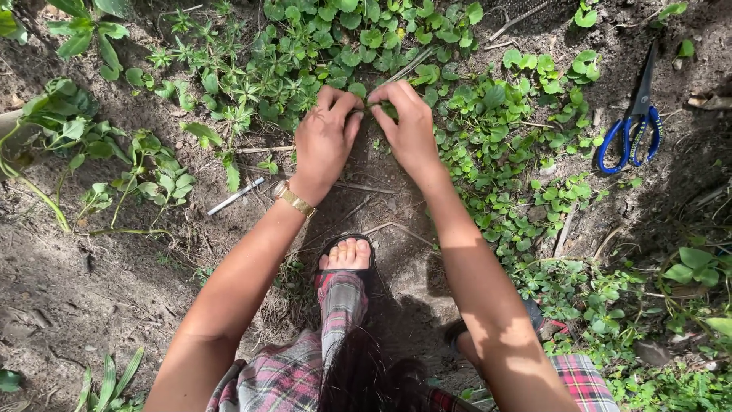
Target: Picking small green leaves from the ground and placing them into a strainer.
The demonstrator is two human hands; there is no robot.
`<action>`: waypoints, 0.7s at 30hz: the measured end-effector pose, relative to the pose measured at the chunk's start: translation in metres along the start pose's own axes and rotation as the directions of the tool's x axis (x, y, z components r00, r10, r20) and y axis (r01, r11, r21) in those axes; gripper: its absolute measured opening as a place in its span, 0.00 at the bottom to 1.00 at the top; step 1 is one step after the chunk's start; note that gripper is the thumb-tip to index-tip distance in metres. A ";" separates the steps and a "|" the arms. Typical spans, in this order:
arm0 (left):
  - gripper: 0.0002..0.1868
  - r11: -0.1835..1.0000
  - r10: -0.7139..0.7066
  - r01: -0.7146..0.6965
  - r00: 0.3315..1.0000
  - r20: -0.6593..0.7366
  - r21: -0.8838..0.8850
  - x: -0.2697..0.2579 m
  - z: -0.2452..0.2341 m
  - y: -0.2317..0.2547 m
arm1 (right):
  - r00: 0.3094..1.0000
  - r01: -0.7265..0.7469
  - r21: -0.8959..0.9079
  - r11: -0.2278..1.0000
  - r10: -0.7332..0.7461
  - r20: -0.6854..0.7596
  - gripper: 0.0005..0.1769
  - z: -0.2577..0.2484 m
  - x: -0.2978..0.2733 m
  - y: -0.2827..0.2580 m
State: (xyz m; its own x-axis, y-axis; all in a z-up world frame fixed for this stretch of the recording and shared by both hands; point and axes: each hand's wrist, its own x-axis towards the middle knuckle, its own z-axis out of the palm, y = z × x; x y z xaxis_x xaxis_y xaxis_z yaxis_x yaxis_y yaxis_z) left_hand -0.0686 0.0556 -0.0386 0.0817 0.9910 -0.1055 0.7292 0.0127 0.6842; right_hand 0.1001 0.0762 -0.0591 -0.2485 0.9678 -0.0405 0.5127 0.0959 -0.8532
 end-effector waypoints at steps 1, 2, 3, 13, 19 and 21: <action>0.07 0.999 0.006 -0.007 1.000 -0.020 -0.033 0.000 0.002 -0.003 | 0.992 -0.120 0.126 0.985 0.124 -0.025 0.09 0.003 -0.004 0.002; 0.06 0.998 0.011 -0.014 0.999 -0.040 -0.065 0.000 0.004 -0.006 | 0.968 -0.231 0.252 0.940 0.248 -0.034 0.07 0.006 -0.008 0.004; 0.06 0.998 0.013 -0.016 0.999 -0.041 -0.065 0.001 0.003 -0.010 | 0.968 -0.230 0.251 0.940 0.247 -0.036 0.07 0.006 -0.013 0.003; 0.08 0.880 -0.048 0.107 0.989 0.137 -0.464 0.001 -0.020 0.039 | 0.824 -0.429 0.828 0.362 0.532 0.194 0.18 -0.008 -0.049 -0.021; 0.17 0.941 0.091 -0.071 0.995 0.047 -0.330 0.029 -0.021 0.069 | 0.766 -0.339 0.939 -0.049 0.566 0.306 0.16 -0.044 -0.034 -0.018; 0.22 0.923 0.038 0.014 0.991 0.126 -0.386 0.045 -0.025 0.075 | 0.778 -0.321 0.945 -0.064 0.551 0.302 0.12 -0.067 -0.012 -0.013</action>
State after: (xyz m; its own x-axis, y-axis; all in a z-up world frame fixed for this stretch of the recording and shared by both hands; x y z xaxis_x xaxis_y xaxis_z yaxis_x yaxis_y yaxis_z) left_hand -0.0273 0.1044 0.0257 0.1940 0.9663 -0.1692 0.4117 0.0764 0.9081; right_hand 0.1520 0.0787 -0.0128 -0.1585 0.7353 -0.6589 -0.7294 -0.5370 -0.4238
